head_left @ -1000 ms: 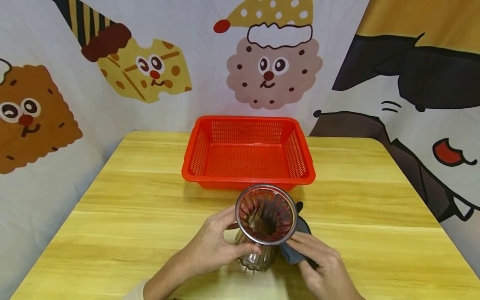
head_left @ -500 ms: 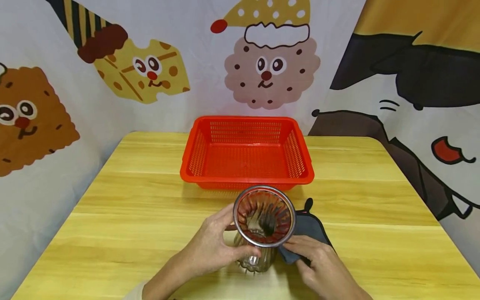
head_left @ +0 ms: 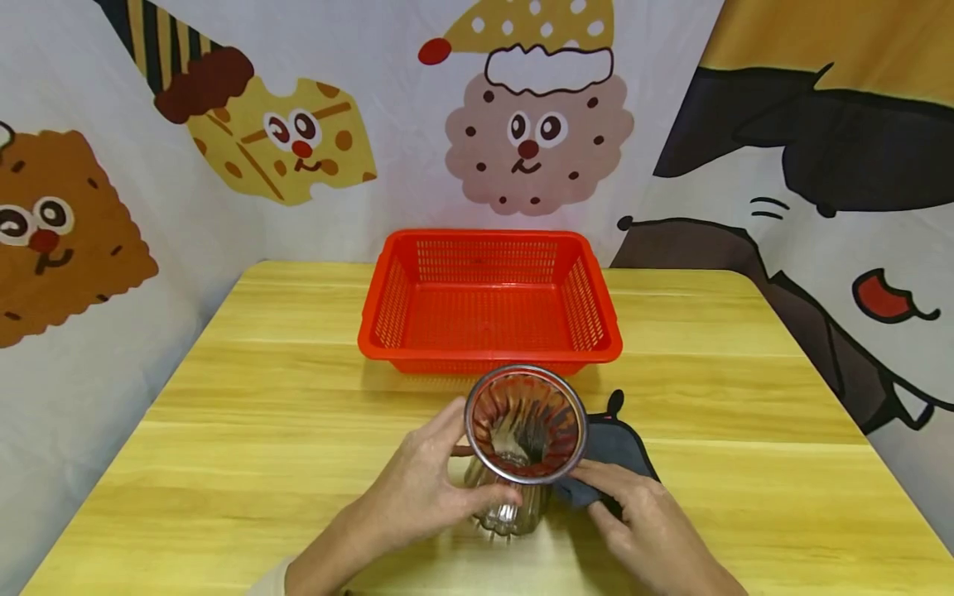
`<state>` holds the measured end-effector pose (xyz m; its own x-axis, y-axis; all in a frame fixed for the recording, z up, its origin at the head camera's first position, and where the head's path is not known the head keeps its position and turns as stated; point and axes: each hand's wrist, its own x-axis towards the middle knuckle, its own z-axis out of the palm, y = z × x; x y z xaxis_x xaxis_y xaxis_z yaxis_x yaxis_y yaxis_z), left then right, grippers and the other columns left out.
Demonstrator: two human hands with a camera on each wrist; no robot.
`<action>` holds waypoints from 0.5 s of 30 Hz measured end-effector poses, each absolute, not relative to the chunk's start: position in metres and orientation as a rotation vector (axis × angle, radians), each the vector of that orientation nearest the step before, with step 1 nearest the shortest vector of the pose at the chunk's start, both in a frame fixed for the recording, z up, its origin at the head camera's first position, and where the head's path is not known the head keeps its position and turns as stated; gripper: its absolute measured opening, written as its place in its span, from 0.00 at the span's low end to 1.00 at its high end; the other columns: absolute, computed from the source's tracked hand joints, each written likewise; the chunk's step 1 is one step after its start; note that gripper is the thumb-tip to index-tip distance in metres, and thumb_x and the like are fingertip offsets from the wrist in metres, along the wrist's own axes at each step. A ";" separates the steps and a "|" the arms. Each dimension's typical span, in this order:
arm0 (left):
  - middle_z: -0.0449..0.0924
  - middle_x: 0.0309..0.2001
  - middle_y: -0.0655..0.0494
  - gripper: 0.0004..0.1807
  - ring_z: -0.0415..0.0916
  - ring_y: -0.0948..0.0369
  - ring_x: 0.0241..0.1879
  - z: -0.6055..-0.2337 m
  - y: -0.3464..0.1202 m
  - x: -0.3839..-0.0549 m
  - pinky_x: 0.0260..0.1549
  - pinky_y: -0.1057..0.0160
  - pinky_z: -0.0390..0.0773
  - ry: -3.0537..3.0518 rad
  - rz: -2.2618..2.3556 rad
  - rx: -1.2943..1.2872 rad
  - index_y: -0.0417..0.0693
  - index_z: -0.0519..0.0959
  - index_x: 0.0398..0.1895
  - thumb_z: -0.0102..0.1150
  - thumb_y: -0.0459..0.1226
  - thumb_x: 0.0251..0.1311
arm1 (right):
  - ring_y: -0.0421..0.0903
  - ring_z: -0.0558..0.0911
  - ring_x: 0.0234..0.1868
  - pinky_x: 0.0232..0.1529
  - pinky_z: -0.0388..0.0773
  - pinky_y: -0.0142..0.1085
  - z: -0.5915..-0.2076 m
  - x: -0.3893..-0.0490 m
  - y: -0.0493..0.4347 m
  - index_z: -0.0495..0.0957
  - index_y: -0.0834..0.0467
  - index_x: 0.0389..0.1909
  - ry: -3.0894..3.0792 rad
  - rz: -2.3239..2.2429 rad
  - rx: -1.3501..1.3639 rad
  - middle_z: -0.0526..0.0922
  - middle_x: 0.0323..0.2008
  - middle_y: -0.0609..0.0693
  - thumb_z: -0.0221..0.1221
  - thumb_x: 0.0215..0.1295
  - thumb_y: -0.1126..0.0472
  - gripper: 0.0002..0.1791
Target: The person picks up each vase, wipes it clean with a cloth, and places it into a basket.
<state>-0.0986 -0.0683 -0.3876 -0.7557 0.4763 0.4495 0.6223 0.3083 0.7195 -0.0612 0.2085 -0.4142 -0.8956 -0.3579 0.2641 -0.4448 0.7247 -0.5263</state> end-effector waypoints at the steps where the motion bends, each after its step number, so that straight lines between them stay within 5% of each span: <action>1: 0.72 0.64 0.61 0.47 0.76 0.59 0.59 -0.387 -0.068 -0.099 0.47 0.65 0.84 -2.426 -1.423 -1.010 0.58 0.67 0.73 0.79 0.52 0.49 | 0.43 0.83 0.53 0.49 0.85 0.47 -0.413 -0.061 0.208 0.85 0.49 0.56 -2.780 0.928 0.617 0.85 0.52 0.41 0.69 0.54 0.75 0.28; 7: 0.72 0.61 0.65 0.50 0.78 0.64 0.52 -0.388 -0.067 -0.098 0.46 0.61 0.85 -2.482 -1.288 -0.936 0.58 0.65 0.73 0.78 0.59 0.47 | 0.41 0.83 0.50 0.46 0.84 0.34 -0.399 -0.058 0.209 0.84 0.49 0.56 -2.676 1.145 0.360 0.86 0.50 0.42 0.66 0.65 0.71 0.22; 15: 0.65 0.71 0.68 0.49 0.64 0.60 0.70 -0.385 -0.073 -0.097 0.64 0.43 0.71 -2.477 -1.485 -0.972 0.66 0.61 0.77 0.77 0.53 0.53 | 0.42 0.86 0.37 0.34 0.85 0.28 -0.370 -0.040 0.191 0.83 0.62 0.52 -2.337 1.497 -0.101 0.87 0.41 0.50 0.61 0.70 0.70 0.12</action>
<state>-0.0968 -0.0732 -0.3846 -0.7923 0.4717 0.3870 0.5636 0.3227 0.7604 -0.0402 0.1907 -0.3700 -0.9318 0.2513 0.2620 -0.1331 0.4351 -0.8905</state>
